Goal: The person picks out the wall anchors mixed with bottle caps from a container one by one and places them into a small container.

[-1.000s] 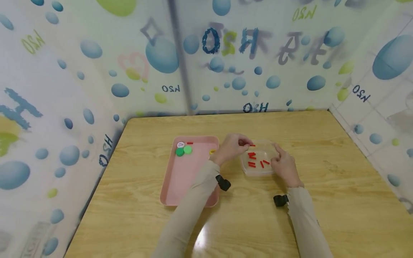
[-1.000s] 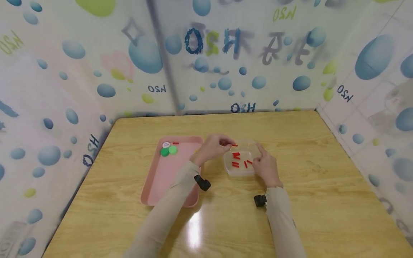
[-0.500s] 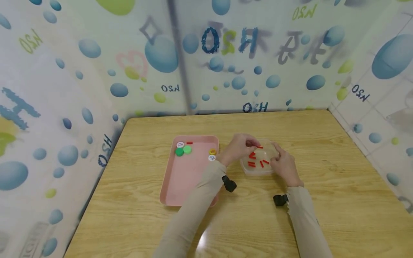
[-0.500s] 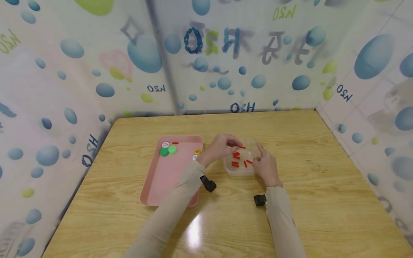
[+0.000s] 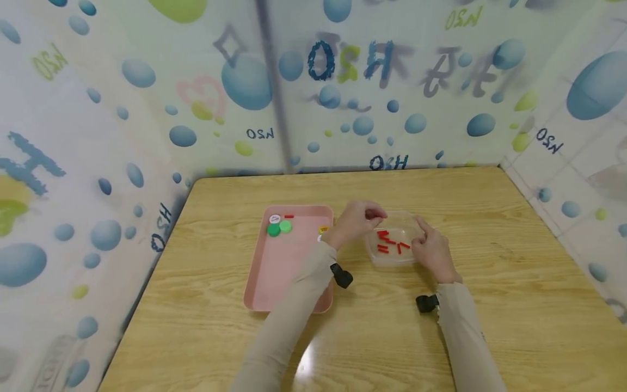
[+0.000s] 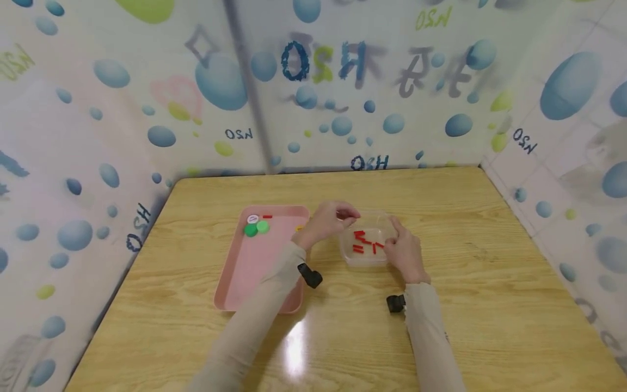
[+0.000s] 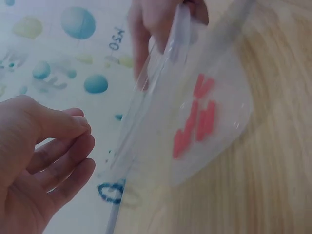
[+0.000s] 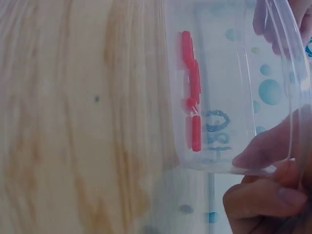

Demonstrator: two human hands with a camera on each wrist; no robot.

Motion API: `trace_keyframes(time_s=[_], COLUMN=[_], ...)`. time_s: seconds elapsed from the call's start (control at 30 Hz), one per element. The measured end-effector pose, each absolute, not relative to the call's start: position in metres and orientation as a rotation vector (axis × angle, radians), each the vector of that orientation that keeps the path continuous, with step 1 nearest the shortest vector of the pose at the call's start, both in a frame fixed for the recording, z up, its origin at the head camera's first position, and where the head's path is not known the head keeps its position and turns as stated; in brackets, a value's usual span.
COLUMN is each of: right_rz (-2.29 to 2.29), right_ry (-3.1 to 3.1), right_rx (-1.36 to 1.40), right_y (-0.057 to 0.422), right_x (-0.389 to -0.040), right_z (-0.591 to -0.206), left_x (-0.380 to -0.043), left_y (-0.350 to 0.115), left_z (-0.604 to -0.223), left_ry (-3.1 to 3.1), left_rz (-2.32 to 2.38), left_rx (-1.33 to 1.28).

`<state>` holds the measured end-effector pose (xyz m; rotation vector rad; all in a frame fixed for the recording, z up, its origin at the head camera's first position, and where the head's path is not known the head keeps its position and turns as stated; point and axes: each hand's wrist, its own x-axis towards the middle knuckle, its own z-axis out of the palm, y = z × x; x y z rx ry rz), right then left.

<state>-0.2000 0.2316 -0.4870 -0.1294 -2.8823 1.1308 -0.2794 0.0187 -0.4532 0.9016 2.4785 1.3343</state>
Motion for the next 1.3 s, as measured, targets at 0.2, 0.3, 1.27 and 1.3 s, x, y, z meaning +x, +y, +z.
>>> trace_keyframes(time_s=[0.2,0.3,1.27,1.3], right_rz=[1.182,1.175,1.168,1.167], right_ry=[-2.903,-2.917,-2.880,-2.879], right_rx=[-0.127,-0.134,-0.121,-0.119], right_y=[0.233,0.234,0.232,0.232], right_x=[-0.199,-0.199,-0.201,-0.201], right_z=[-0.485,-0.486,-0.489,-0.490], left_x=[-0.290,-0.293,-0.291,-0.292], left_y=[-0.013,-0.028,-0.140,-0.142], left_z=[-0.451,-0.452,-0.468,-0.470], left_ry=[2.517,2.561,2.807,2.808], left_rz=[1.412,1.423,1.574,1.585], left_rx=[0.816,0.767,0.397,0.393])
